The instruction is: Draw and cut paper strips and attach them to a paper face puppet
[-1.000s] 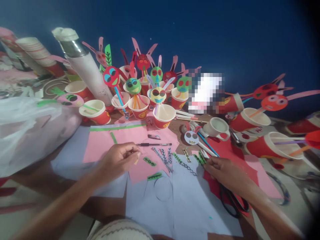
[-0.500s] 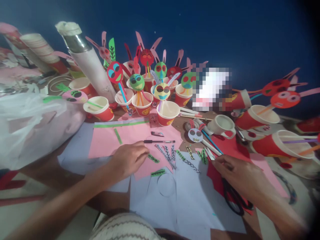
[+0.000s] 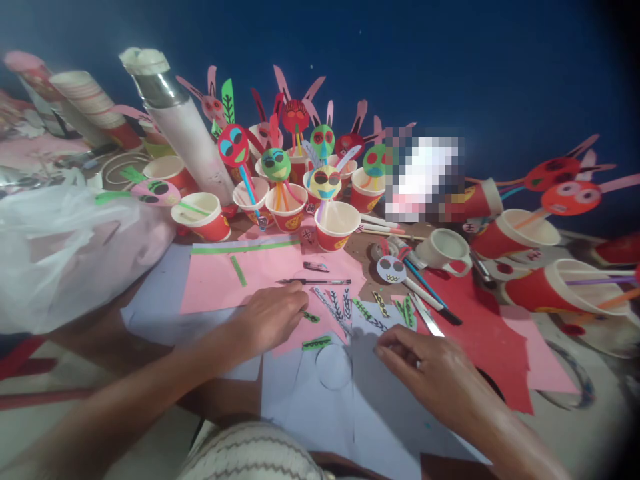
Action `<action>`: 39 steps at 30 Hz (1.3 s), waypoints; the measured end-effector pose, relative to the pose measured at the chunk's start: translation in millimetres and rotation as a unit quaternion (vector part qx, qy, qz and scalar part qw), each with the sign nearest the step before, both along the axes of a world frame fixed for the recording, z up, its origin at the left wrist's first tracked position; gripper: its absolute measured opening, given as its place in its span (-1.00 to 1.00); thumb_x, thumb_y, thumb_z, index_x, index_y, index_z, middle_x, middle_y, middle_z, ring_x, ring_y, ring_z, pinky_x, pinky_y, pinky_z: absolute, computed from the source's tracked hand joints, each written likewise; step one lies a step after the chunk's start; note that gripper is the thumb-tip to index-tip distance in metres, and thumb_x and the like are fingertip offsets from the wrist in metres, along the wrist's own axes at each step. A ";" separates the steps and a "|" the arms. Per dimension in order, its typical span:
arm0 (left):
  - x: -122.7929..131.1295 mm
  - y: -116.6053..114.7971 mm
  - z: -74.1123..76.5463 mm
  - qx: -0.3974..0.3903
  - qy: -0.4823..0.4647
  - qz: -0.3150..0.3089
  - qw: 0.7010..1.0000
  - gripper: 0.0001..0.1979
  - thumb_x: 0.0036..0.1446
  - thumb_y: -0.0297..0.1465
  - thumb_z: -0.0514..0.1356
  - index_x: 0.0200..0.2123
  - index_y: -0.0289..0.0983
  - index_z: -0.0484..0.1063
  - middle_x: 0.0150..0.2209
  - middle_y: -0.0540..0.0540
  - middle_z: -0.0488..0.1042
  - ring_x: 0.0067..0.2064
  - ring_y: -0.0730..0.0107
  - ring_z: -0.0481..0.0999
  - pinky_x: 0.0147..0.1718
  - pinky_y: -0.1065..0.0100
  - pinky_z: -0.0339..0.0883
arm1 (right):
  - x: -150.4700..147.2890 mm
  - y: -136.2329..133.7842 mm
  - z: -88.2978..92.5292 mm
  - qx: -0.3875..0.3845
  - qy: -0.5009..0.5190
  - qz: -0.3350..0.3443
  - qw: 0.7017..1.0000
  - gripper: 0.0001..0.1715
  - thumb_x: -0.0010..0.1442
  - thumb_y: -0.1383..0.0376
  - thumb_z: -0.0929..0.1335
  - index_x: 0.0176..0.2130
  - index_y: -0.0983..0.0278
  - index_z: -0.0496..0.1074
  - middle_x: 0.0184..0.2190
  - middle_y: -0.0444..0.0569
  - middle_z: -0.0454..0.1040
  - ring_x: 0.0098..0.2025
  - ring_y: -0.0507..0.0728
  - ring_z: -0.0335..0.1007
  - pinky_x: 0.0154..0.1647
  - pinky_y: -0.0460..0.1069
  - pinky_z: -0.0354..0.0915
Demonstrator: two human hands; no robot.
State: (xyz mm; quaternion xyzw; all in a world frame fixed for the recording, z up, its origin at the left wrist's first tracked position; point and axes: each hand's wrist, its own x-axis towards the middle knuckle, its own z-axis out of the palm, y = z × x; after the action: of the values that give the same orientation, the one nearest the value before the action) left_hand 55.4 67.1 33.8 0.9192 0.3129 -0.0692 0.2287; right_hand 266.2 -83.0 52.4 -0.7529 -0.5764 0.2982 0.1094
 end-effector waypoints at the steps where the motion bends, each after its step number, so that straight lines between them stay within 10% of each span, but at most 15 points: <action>1: 0.1 -0.1 -0.2 -0.005 -0.009 0.006 1.000 -0.83 0.04 -0.55 0.00 -0.40 -0.24 0.35 -0.31 -0.05 0.38 -0.30 0.28 0.44 -0.42 0.35 0.18 | -2.5 1.6 0.4 -0.001 0.010 0.006 1.000 -0.79 0.18 0.16 0.25 -0.37 0.14 0.42 -0.56 -0.18 0.51 -0.49 0.07 0.42 -0.50 -0.09 0.17; 7: -1.3 -5.1 3.2 -0.118 -0.097 0.097 0.984 -0.94 0.07 -0.45 0.05 -0.43 -0.24 0.29 -0.50 0.04 0.34 -0.51 0.48 0.35 -0.54 0.44 0.17 | -15.8 12.9 0.9 0.004 0.084 0.023 0.996 -0.81 0.17 0.22 0.25 -0.40 0.18 0.41 -0.59 -0.20 0.45 -0.51 0.04 0.36 -0.50 -0.09 0.14; 11: 3.2 -12.3 8.9 -0.448 -0.258 0.263 0.815 -0.87 0.00 -0.35 0.17 -0.45 -0.25 0.25 -0.72 0.16 0.20 -0.71 0.59 0.18 -0.71 0.52 0.07 | -24.9 21.4 -6.5 0.044 0.169 -0.023 0.984 -0.83 0.16 0.21 0.27 -0.38 0.20 0.40 -0.55 -0.18 0.42 -0.49 0.02 0.30 -0.49 -0.10 0.16; 15: 12.1 -22.0 7.0 -0.551 -0.306 0.310 0.712 -0.81 -0.07 -0.37 0.25 -0.48 -0.28 0.27 -0.75 0.17 0.22 -0.75 0.63 0.18 -0.74 0.53 0.11 | -31.0 32.4 -13.0 0.060 0.284 -0.089 0.953 -0.81 0.15 0.17 0.28 -0.29 0.20 0.41 -0.47 -0.16 0.42 -0.46 0.01 0.29 -0.48 -0.11 0.18; 24: 17.1 -30.0 1.9 -0.537 -0.268 0.250 0.760 -0.73 -0.13 -0.28 0.32 -0.44 -0.33 0.35 -0.61 0.12 0.29 -0.71 0.63 0.26 -0.72 0.49 0.25 | -38.1 45.4 -11.4 0.103 0.335 -0.093 0.932 -0.78 0.13 0.23 0.28 -0.50 0.28 0.31 -0.61 -0.24 0.19 -0.57 -0.06 0.05 -0.58 -0.15 0.04; 30: 9.3 -13.8 6.6 -0.445 -0.256 0.238 0.824 -0.77 -0.03 -0.32 0.26 -0.57 -0.31 0.30 -0.72 0.13 0.23 -0.69 0.64 0.20 -0.71 0.55 0.06 | -36.6 47.7 -10.4 0.141 0.261 -0.054 0.953 -0.82 0.18 0.25 0.27 -0.33 0.23 0.44 -0.49 -0.17 0.43 -0.44 0.00 0.31 -0.43 -0.12 0.19; 39: 2.1 1.9 -3.6 -0.465 -0.330 0.310 0.761 -0.75 0.04 -0.26 0.22 -0.53 -0.31 0.33 -0.72 0.11 0.23 -0.68 0.62 0.17 -0.68 0.50 0.00 | -45.0 32.3 -35.6 0.162 -0.059 0.126 0.977 -0.85 0.13 0.30 0.34 -0.25 0.25 0.47 -0.34 0.00 0.45 -0.25 0.18 0.35 -0.29 0.01 0.21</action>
State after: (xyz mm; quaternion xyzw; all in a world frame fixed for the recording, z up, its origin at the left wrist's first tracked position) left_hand 57.5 69.0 30.3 0.5185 0.4154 0.1765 0.7262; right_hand 221.2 -50.7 16.8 -0.6628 -0.7128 0.1672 0.1574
